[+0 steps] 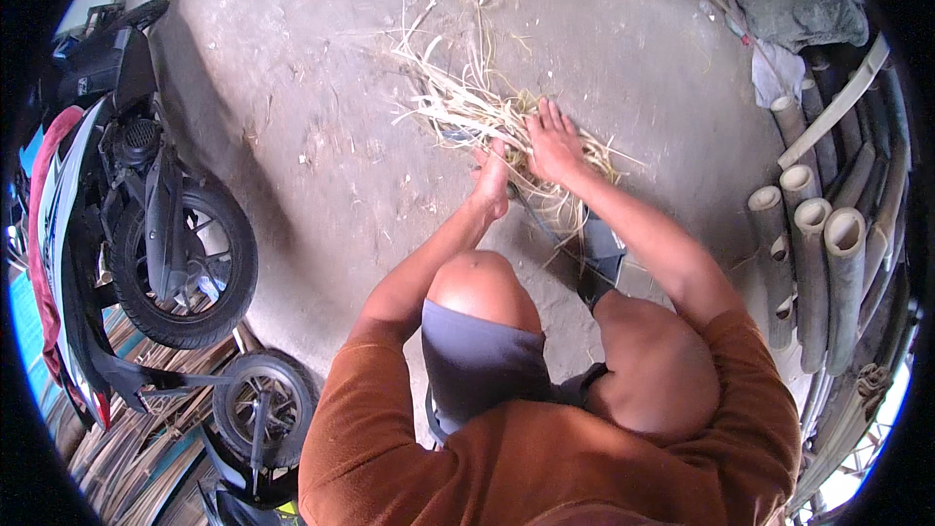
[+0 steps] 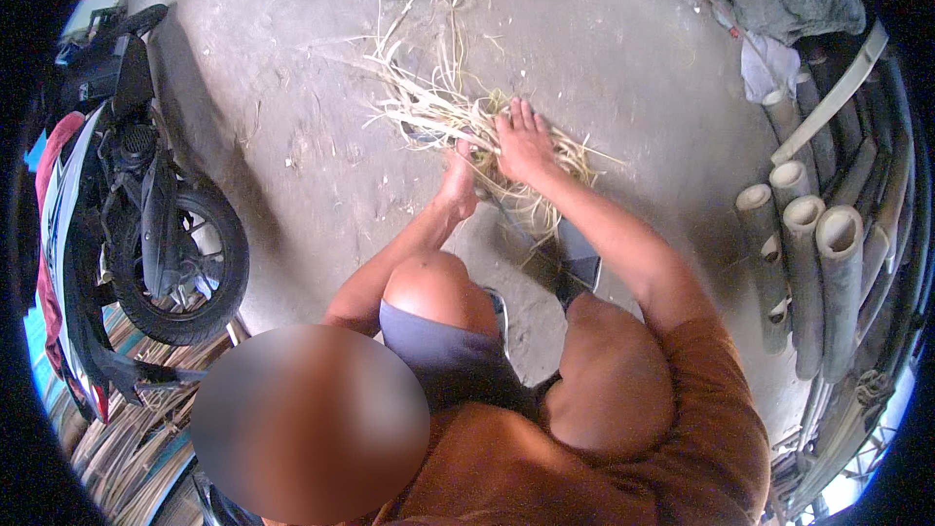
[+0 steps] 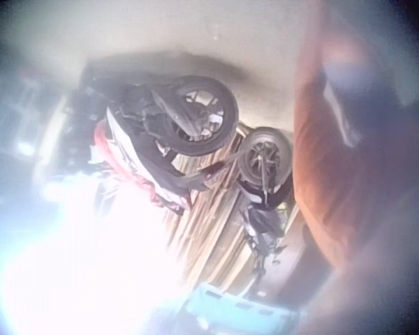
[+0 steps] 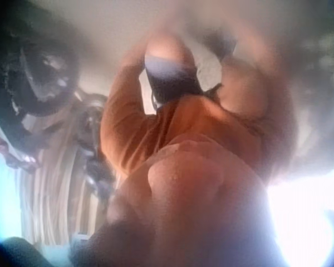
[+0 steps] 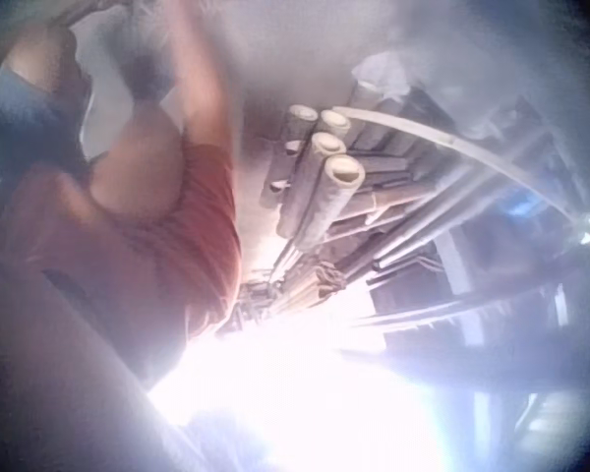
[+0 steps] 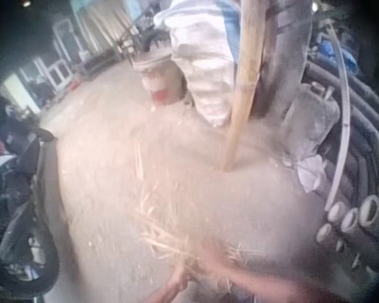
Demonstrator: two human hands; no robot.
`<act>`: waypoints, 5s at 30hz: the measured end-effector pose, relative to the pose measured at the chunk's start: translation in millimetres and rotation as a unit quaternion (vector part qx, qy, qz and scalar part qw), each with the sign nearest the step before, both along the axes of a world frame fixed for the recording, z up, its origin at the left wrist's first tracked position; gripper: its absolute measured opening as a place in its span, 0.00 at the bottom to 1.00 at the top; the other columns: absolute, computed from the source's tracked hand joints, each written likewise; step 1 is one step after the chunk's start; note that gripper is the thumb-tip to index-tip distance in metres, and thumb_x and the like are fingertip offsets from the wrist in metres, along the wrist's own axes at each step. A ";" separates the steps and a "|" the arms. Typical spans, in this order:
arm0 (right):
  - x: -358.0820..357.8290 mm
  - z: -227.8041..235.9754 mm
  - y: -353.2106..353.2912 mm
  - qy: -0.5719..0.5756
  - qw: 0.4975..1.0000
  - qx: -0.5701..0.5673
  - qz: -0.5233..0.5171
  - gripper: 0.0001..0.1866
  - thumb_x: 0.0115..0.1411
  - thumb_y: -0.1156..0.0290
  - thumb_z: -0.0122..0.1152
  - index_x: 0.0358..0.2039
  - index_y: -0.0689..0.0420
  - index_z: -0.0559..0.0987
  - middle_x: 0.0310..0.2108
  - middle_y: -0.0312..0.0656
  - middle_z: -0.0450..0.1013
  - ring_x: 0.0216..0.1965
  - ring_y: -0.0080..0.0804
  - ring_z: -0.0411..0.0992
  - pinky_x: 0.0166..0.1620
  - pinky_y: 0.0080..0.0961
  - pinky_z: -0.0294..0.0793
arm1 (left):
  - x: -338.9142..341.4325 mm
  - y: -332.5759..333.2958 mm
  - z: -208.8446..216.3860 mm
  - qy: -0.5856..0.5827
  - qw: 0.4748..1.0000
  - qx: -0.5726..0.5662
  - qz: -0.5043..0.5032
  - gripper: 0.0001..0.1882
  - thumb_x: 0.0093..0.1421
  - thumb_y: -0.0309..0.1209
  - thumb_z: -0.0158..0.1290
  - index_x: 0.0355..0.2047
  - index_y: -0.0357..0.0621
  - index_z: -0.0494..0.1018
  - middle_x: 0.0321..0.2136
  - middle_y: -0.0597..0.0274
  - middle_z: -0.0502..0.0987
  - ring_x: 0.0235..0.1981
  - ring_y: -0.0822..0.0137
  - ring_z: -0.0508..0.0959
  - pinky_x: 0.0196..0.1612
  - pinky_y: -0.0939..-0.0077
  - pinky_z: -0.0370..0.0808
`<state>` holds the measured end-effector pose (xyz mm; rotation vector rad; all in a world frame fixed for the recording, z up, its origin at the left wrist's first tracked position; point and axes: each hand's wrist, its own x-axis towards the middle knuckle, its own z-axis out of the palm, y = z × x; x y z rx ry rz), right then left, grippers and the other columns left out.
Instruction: The person cuts yellow ties from a stack of bamboo poles using a machete, then gathers the cut ties and other debris from the floor into a bundle. The person walks through a workshop and an outdoor area, carrying the debris and discarding it.
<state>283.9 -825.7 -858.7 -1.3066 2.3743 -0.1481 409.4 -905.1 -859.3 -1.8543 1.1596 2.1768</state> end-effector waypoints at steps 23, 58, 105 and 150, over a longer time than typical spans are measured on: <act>39.7 79.2 -56.7 -0.397 0.912 -0.098 0.047 0.34 0.47 0.52 0.64 0.47 0.66 0.72 0.37 0.57 0.76 0.41 0.57 0.75 0.45 0.41 0.75 | 20.8 -73.5 56.4 0.207 0.977 0.050 0.017 0.20 0.50 0.34 0.66 0.40 0.39 0.72 0.30 0.62 0.76 0.28 0.69 0.78 0.30 0.73 0.78; 48.0 -9.8 -73.7 -0.598 0.763 -0.211 -0.127 0.13 0.69 0.63 0.44 0.41 0.61 0.63 0.43 0.44 0.68 0.49 0.35 0.66 0.47 0.39 0.64 | 28.2 -70.6 7.0 0.284 0.928 0.037 0.240 0.09 0.60 0.30 0.53 0.39 0.39 0.72 0.31 0.62 0.76 0.31 0.70 0.77 0.35 0.74 0.77; -51.7 768.6 -59.9 -0.125 0.978 0.095 -0.139 0.48 0.48 0.64 0.64 0.66 0.57 0.50 0.49 0.65 0.69 0.51 0.60 0.69 0.54 0.44 0.68 | 419.1 -126.8 596.0 -0.172 0.979 -0.075 0.080 0.26 0.63 0.43 0.52 0.56 0.42 0.66 0.43 0.56 0.76 0.42 0.62 0.77 0.42 0.65 0.71; -344.5 923.2 -1676.0 -0.175 0.974 -0.045 0.140 0.41 0.47 0.70 0.62 0.62 0.57 0.58 0.44 0.59 0.74 0.47 0.59 0.72 0.50 0.44 0.70 | 46.3 -1446.6 622.8 -0.123 0.916 -0.151 0.351 0.16 0.56 0.29 0.46 0.42 0.39 0.77 0.24 0.55 0.79 0.20 0.66 0.76 0.21 0.71 0.71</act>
